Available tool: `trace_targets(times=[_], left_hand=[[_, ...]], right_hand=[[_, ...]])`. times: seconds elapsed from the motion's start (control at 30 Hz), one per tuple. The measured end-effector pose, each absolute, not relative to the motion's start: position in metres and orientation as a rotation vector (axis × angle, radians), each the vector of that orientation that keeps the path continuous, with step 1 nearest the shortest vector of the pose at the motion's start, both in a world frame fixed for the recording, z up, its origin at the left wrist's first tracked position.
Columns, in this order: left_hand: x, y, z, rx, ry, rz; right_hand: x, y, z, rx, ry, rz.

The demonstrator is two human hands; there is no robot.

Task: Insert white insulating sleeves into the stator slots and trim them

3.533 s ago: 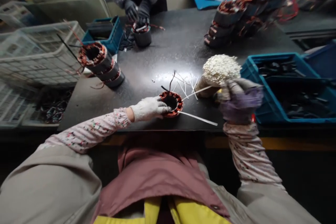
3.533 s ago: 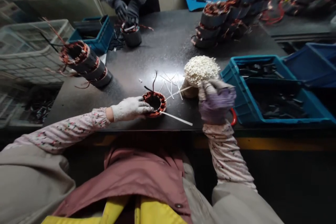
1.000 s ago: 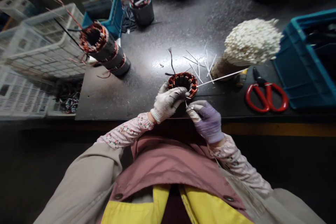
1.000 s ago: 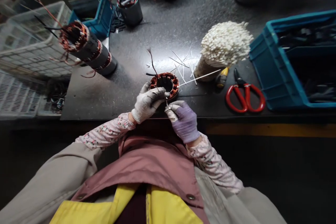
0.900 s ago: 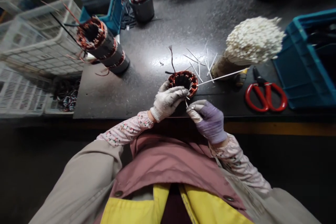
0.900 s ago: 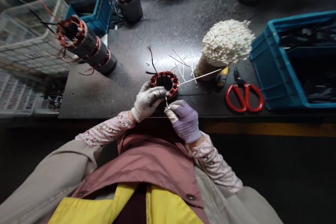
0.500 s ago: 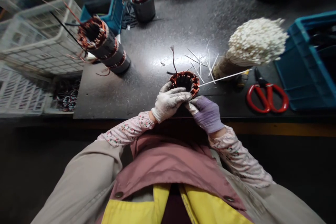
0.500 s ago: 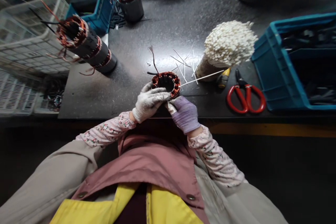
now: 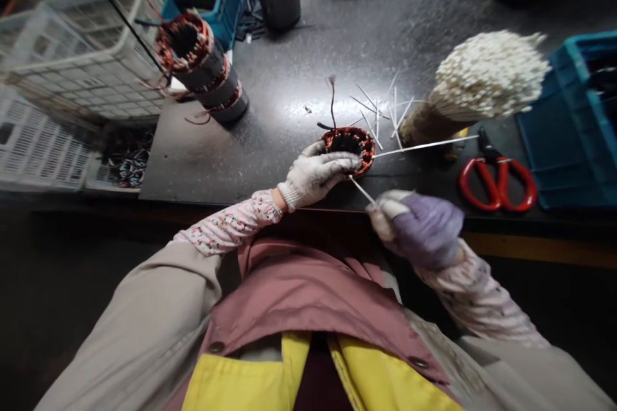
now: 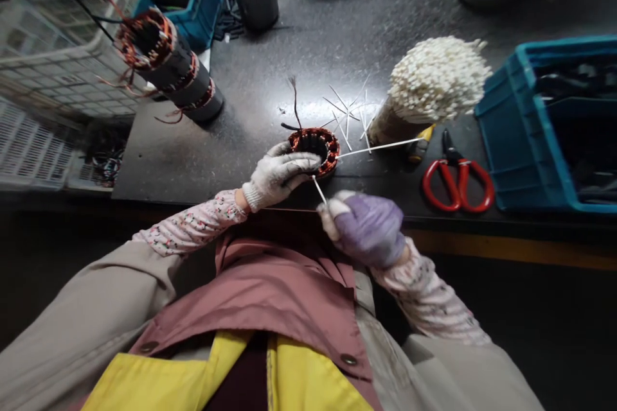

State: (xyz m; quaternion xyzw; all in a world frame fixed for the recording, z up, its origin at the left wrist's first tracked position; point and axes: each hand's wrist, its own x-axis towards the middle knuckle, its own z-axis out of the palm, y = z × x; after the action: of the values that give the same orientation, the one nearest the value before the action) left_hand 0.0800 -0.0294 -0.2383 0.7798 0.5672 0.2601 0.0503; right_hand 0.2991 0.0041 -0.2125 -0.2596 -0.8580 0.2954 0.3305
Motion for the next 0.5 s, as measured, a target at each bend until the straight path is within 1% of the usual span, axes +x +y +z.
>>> trace_targets(times=[0.07,0.13,0.2,0.27,0.3,0.37,0.47,0.5], left_hand=[[0.077,-0.029,-0.235,2.451,1.683,0.683],[0.074,-0.028,-0.234,2.481,1.685,0.593],[0.072,-0.028,-0.237,2.492,1.712,0.565],[0.070,-0.027,-0.240,2.511,1.724,0.553],[0.071,-0.028,-0.240,2.512,1.729,0.553],[0.071,-0.032,-0.237,2.494,1.735,0.563],[0.072,-0.043,-0.224,2.459,1.796,0.571],[0.071,-0.047,-0.220,2.454,1.839,0.558]], right_hand=[[0.278,0.013,-0.214,-0.812,-1.988,1.035],[0.242,0.028,-0.217,-0.836,-1.774,1.267],[0.204,0.044,-0.216,-0.860,-1.495,1.586],[0.181,0.052,-0.211,-0.922,-1.309,1.776],[0.179,0.053,-0.208,-0.943,-1.327,1.758],[0.200,0.048,-0.207,-0.912,-1.493,1.509],[0.286,0.050,-0.223,-0.792,-1.633,0.875],[0.321,0.058,-0.232,-0.872,-1.625,0.614]])
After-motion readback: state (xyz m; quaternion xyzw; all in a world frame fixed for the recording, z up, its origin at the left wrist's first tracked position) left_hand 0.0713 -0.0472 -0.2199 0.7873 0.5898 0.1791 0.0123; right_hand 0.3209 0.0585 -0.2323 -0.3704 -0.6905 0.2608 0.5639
